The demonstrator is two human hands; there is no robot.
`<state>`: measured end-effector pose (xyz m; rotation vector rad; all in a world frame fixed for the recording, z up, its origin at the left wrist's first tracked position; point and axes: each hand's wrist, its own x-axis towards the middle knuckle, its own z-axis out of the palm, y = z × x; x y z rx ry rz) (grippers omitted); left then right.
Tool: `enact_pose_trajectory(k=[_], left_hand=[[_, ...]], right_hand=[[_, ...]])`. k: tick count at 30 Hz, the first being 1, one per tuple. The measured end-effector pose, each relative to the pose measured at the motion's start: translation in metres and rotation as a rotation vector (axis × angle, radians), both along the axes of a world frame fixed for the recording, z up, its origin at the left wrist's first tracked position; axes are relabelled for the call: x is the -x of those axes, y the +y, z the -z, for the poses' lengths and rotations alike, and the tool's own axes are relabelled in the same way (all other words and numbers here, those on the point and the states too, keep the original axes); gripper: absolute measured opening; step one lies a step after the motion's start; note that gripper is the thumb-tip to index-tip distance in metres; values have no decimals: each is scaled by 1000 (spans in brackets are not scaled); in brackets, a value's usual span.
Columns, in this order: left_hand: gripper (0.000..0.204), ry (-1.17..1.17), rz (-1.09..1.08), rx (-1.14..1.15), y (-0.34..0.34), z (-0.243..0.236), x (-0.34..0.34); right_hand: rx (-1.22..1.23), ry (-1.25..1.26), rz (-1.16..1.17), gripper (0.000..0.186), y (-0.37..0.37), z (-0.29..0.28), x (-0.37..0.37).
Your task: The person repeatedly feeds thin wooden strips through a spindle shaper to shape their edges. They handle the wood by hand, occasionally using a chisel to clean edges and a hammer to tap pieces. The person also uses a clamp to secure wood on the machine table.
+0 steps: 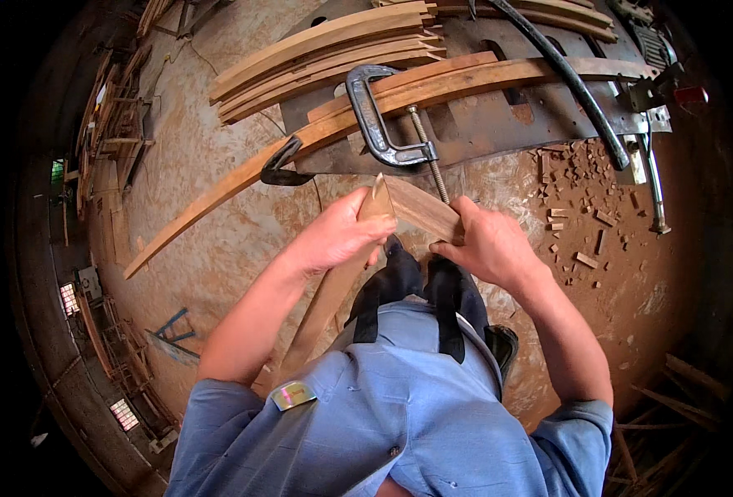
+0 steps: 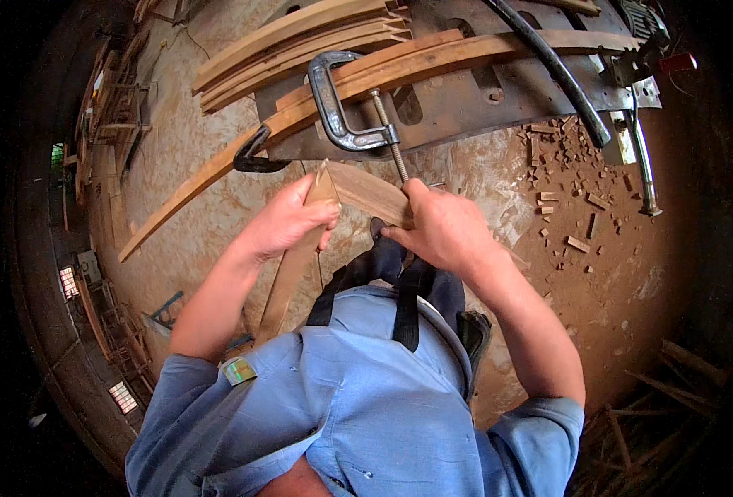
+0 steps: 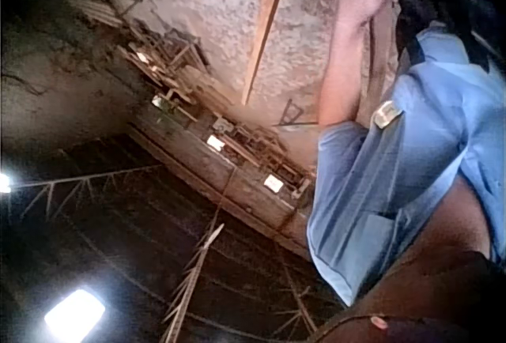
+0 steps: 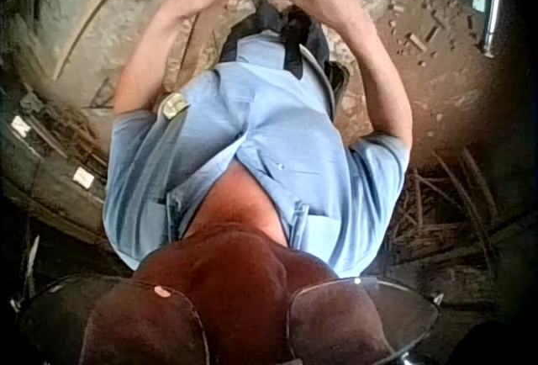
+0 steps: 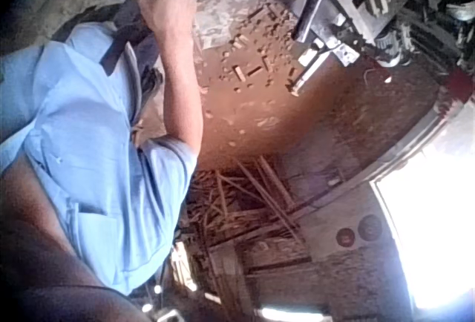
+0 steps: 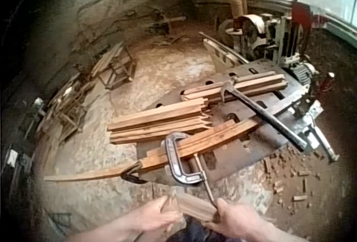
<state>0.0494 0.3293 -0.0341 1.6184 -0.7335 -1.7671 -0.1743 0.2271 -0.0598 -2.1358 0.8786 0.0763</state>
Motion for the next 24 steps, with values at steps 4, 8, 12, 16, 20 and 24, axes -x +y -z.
enact_pose_trajectory(k=[4,8,12,16,20,24], left_hand=[[29,-182,78,132,7,-4,16],[41,-573,260,306,10,-17,26],[43,-561,248,365,11,-22,35],[46,-639,264,488,16,-18,41],[47,-710,254,719,20,-7,41],[47,-729,262,905,27,10,34]], right_hand=[[100,-131,92,47,13,17,8],[183,-240,147,45,20,31,15],[277,-324,163,44,19,38,20],[369,-368,186,39,19,36,23],[486,-470,191,43,19,36,22],[587,-545,169,42,18,30,20]])
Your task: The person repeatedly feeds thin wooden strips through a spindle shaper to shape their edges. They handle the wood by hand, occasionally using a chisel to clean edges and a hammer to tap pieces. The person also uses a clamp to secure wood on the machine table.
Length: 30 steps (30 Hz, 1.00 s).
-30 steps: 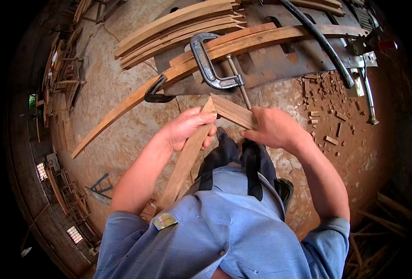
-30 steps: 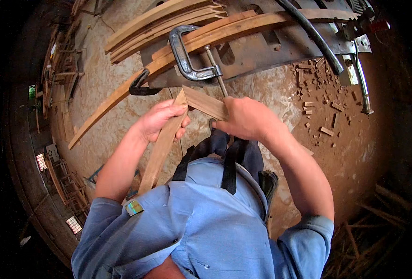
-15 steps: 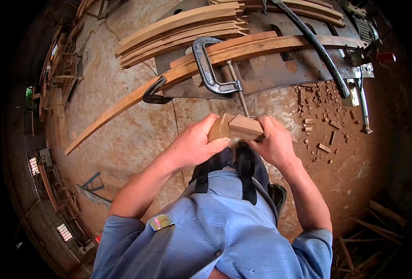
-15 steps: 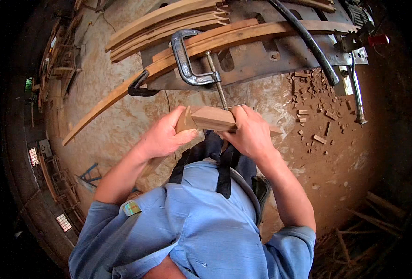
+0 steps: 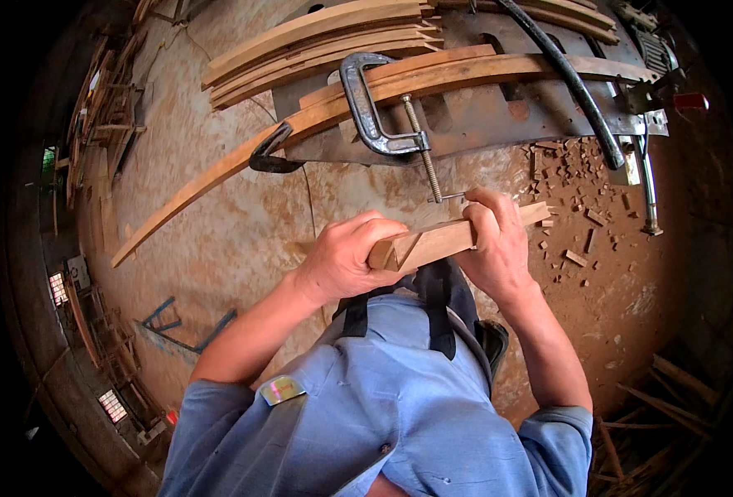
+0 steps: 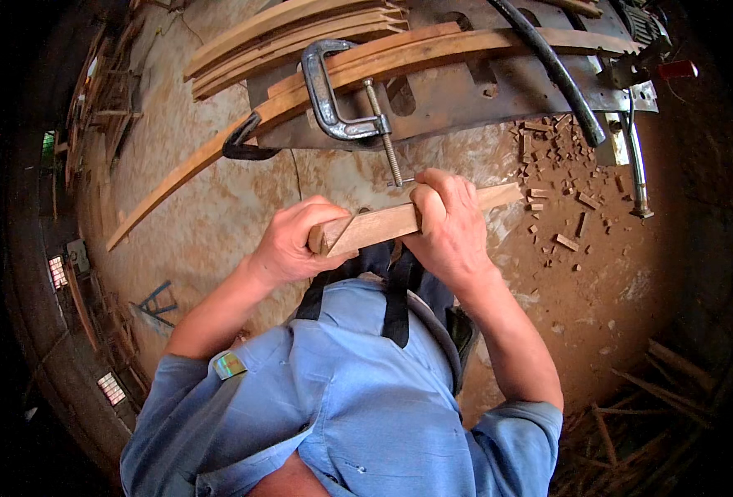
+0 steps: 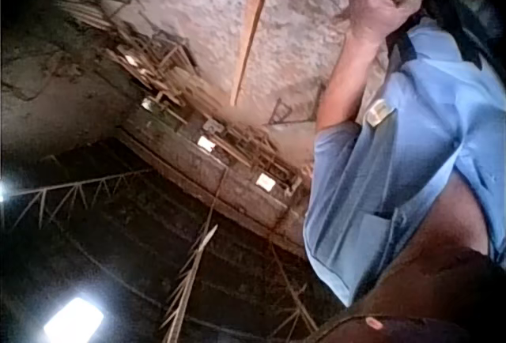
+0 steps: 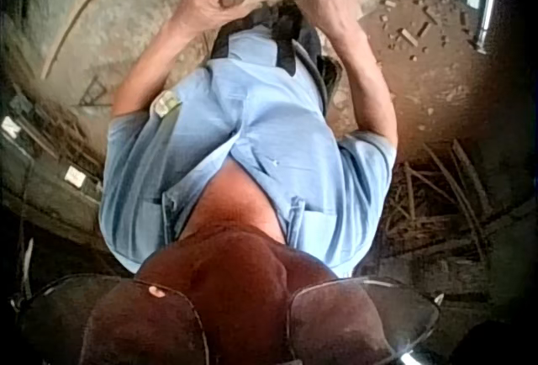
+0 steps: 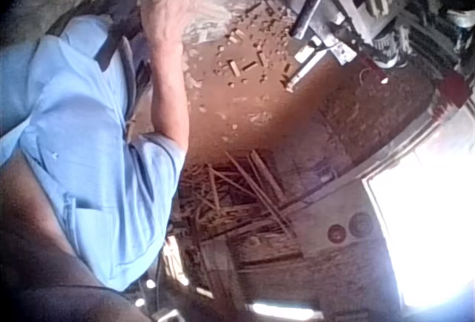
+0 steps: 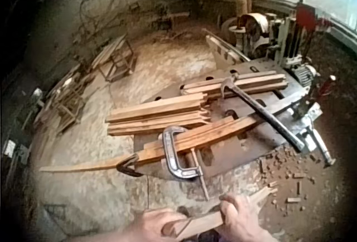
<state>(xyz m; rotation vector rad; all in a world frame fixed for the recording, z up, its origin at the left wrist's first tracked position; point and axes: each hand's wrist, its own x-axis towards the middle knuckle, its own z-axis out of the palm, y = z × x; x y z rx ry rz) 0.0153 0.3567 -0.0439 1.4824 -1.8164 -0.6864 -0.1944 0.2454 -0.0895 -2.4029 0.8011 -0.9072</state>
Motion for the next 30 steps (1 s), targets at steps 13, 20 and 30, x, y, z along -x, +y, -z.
enact_pose_trajectory(k=[13,20,30], left_hand=[[55,-42,5,46,-3,-7,-15],[42,14,-155,-50,8,16,-27],[41,41,-210,-60,2,13,-34]], right_hand=[[-129,37,-144,40,-14,-14,13],[-152,83,-81,43,-17,-19,13],[-132,90,-31,49,-23,-25,3]])
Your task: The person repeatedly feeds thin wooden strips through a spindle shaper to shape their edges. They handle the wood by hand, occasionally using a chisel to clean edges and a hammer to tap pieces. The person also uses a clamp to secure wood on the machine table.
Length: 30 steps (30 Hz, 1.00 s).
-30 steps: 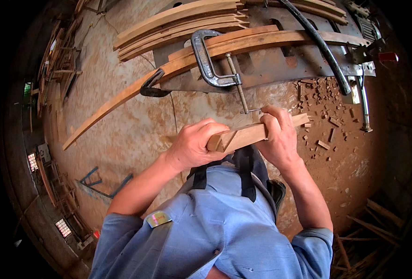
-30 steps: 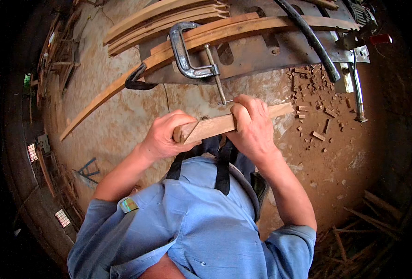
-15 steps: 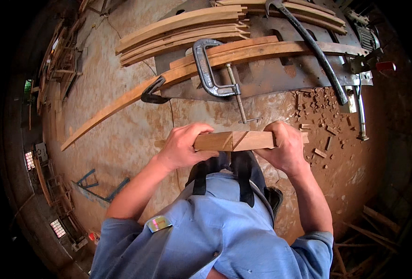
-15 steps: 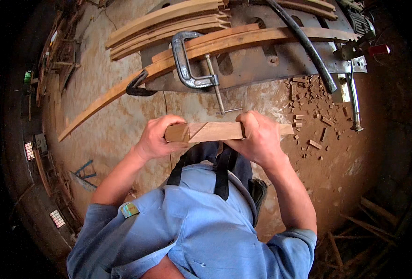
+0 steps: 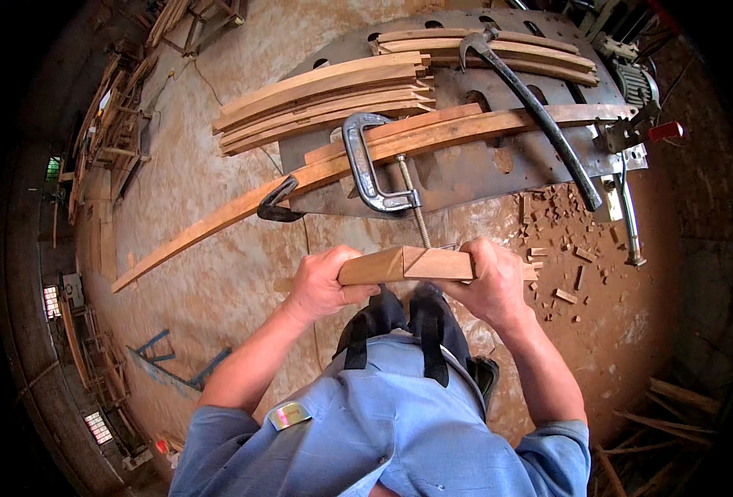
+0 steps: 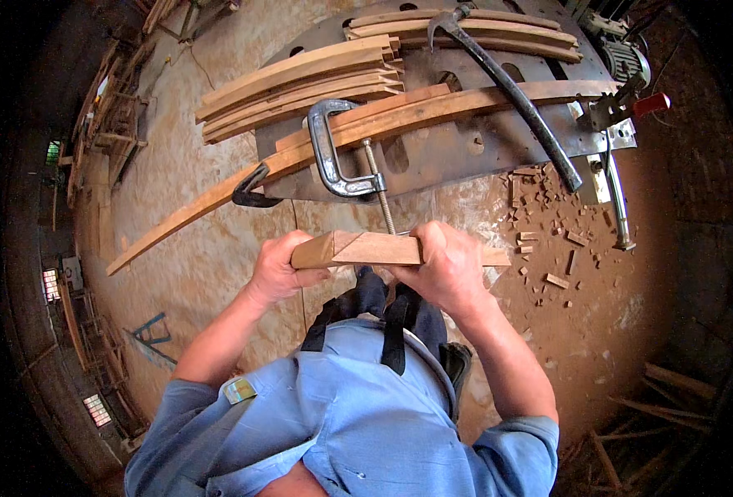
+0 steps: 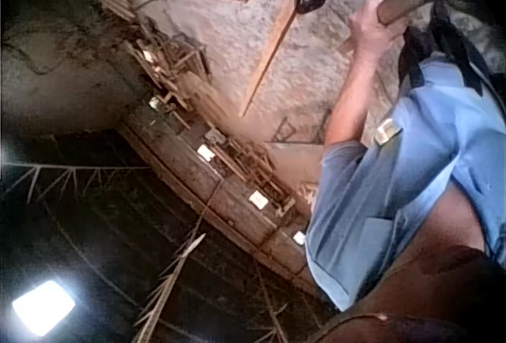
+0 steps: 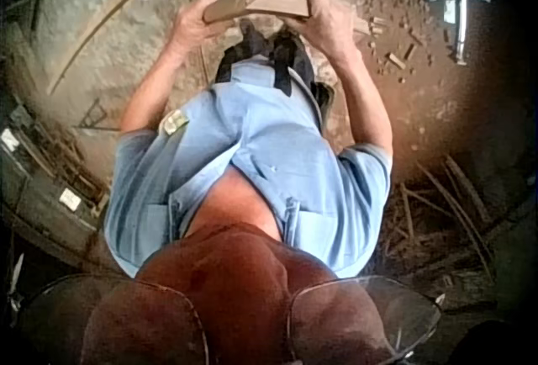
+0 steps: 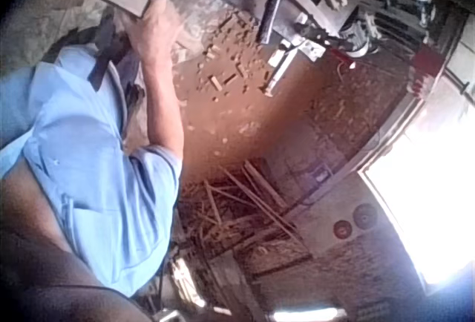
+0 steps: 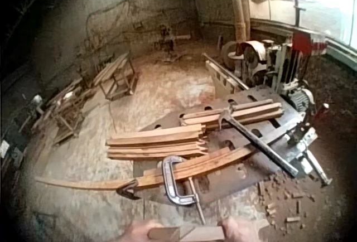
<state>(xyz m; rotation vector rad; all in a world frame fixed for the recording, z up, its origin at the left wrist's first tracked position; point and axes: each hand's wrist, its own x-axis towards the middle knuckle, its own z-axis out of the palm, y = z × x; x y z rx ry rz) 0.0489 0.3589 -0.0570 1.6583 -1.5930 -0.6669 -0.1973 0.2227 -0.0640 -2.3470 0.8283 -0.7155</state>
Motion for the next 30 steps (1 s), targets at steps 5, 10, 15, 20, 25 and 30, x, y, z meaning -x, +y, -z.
enact_pose_trajectory(k=[5,10,15,20,25,30], left_hand=[[43,27,-21,-33,-2,-6,1],[50,516,-177,-54,-5,1,34],[42,872,-157,-77,-11,-8,32],[37,931,-118,-47,-7,-7,17],[39,994,-172,-54,1,4,17],[46,937,-218,-57,10,14,12]], right_hand=[[-37,56,22,50,-1,-5,-2],[-453,-35,133,50,27,-12,-30],[-615,-94,143,53,18,-10,-22],[-742,-163,225,42,4,-8,-14],[-889,-343,209,30,1,7,-7],[-1318,-520,134,40,-5,18,4]])
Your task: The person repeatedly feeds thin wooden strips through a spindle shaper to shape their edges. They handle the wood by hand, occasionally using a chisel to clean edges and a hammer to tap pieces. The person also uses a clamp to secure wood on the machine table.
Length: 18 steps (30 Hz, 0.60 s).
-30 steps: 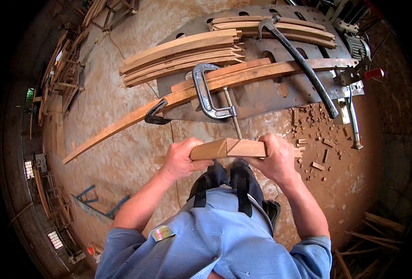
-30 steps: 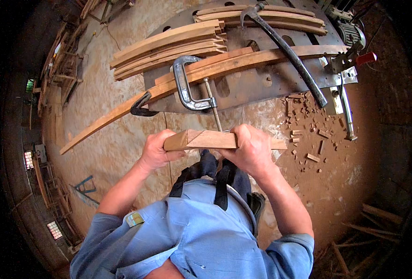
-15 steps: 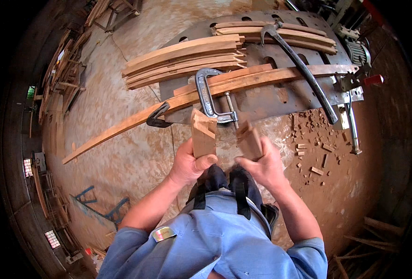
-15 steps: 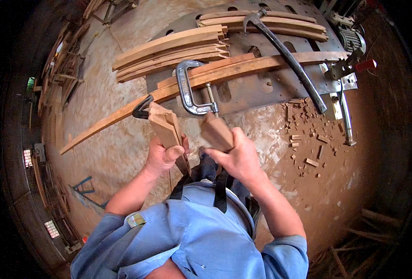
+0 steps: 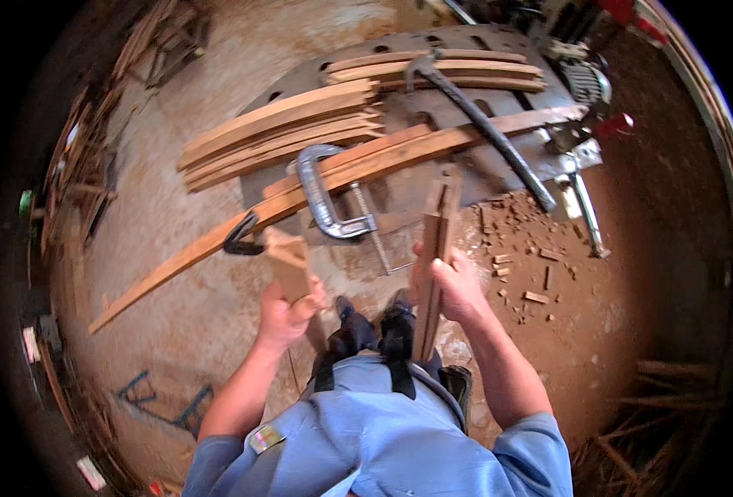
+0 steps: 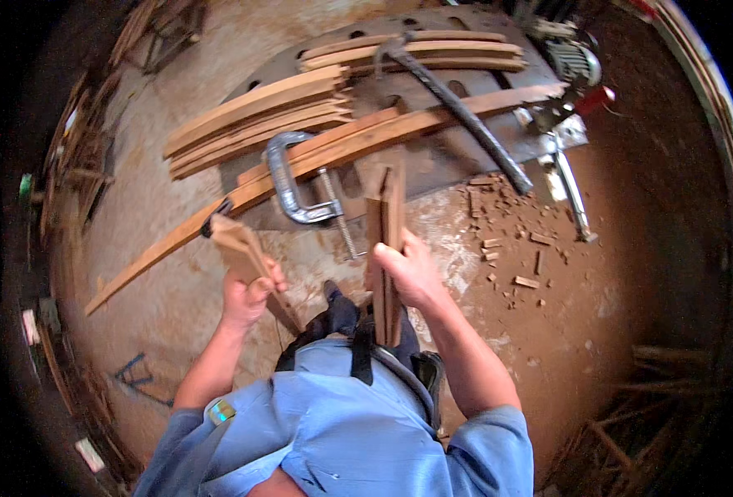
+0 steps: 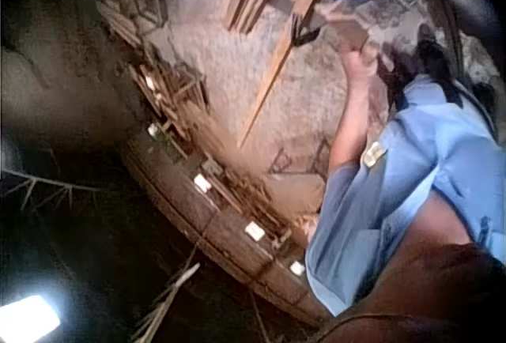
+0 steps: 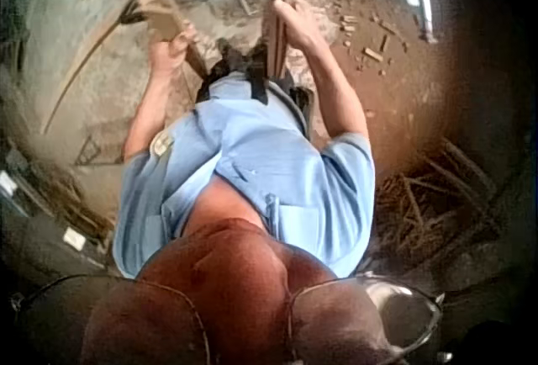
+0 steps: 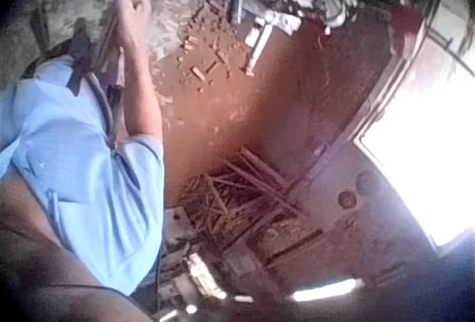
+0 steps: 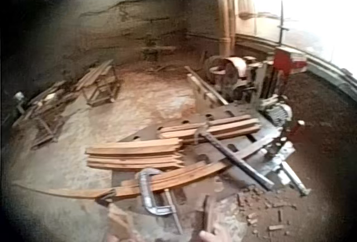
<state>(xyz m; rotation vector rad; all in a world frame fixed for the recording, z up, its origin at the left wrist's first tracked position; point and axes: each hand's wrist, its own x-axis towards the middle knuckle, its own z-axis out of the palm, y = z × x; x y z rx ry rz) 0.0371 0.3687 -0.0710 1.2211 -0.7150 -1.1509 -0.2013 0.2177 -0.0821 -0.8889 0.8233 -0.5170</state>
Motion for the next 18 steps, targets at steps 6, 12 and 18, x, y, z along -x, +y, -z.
enact_pose_trajectory(k=[6,12,18], left_hand=[[56,-118,28,-52,2,-5,-9],[52,-131,134,-40,0,-1,-27],[30,-115,229,-48,0,16,-51]], right_hand=[[-22,-226,107,28,8,-7,-2],[-49,-251,306,22,24,-18,-2],[-35,-128,609,22,55,-22,12]])
